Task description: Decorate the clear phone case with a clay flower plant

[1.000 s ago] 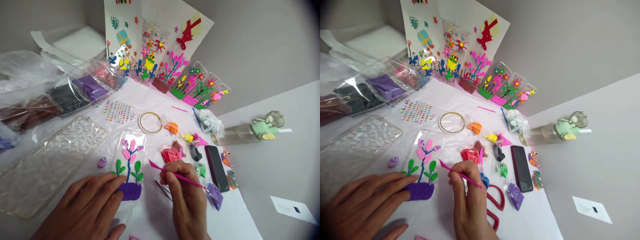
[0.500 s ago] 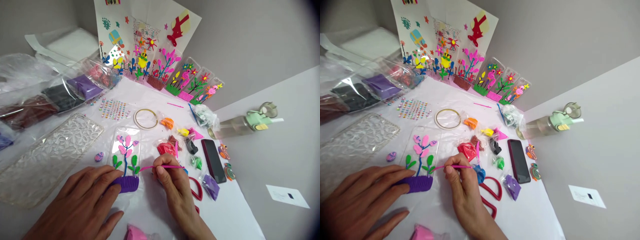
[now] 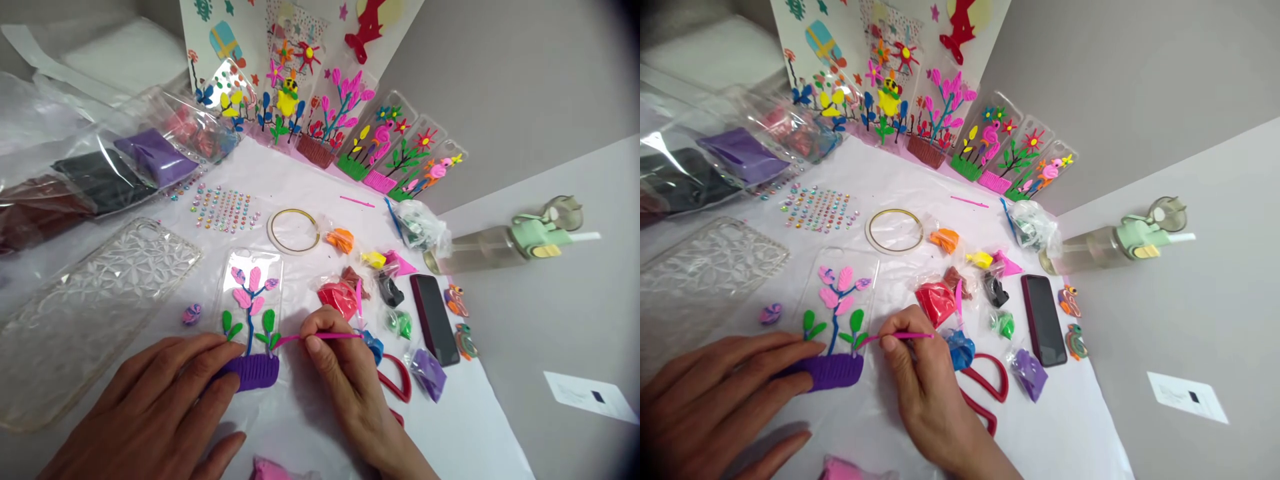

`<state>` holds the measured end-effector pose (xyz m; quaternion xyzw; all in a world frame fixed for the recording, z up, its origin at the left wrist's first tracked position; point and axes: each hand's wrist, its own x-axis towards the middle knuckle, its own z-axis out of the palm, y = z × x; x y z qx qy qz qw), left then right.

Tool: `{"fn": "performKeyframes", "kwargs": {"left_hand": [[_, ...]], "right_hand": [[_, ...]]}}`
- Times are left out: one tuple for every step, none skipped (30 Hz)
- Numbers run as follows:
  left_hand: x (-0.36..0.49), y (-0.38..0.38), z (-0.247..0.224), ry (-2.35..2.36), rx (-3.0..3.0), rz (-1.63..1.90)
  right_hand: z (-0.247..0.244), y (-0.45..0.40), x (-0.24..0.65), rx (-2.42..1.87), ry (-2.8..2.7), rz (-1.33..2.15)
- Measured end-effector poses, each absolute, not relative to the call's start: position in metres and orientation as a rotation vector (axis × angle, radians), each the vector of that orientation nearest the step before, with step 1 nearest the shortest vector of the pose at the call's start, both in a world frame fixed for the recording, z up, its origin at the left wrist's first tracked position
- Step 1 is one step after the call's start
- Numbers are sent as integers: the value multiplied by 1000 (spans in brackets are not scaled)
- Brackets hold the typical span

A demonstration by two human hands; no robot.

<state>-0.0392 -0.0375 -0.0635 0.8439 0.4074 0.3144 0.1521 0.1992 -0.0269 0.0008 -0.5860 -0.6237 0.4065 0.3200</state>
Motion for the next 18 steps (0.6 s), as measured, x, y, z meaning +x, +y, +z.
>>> {"fn": "performKeyframes", "kwargs": {"left_hand": [[-39,-37,-64,1170,2421,892],[-39,-37,-64,1168,2421,888],[-39,-38,-64,1165,2421,885],[-40,-38,-64,1167,2418,887],[-40,-38,-65,1170,2414,888],[-40,-38,-65,1171,2410,897],[-40,-38,-65,1172,2406,894],[-40,-38,-65,1175,2402,897],[-40,-38,-65,1178,2394,894],[-40,-38,-65,1181,2384,892],[-40,-38,-65,1184,2375,892],[-40,-38,-64,1189,2364,894],[-40,-38,-64,1188,2359,895],[-40,-38,-63,1184,2360,893],[-40,-38,-63,1178,2364,887],[-40,-38,-62,1175,2368,890],[-40,-38,-62,1173,2367,885],[-40,-38,-62,1173,2364,884]], "right_hand": [[1,-26,199,-1541,-1665,1061],[1,-26,199,-1540,-1693,1052],[1,-25,199,-1533,-1727,1041],[1,-25,198,-1521,-1761,1027],[1,-25,198,-1506,-1797,1014],[2,-24,197,-1492,-1828,1006],[2,-24,197,-1484,-1847,1004],[1,-25,197,-1482,-1848,1010],[1,-25,198,-1490,-1829,1026],[1,-26,199,-1504,-1789,1050],[0,-27,200,-1518,-1732,1081],[-1,-28,201,-1527,-1667,1112],[-2,-29,203,-1535,-1601,1141],[-3,-30,204,-1540,-1546,1166],[-4,-30,205,-1544,-1506,1181],[-5,-31,206,-1546,-1484,1189],[-5,-31,206,-1548,-1477,1192],[-5,-30,206,-1549,-1482,1190]]}}
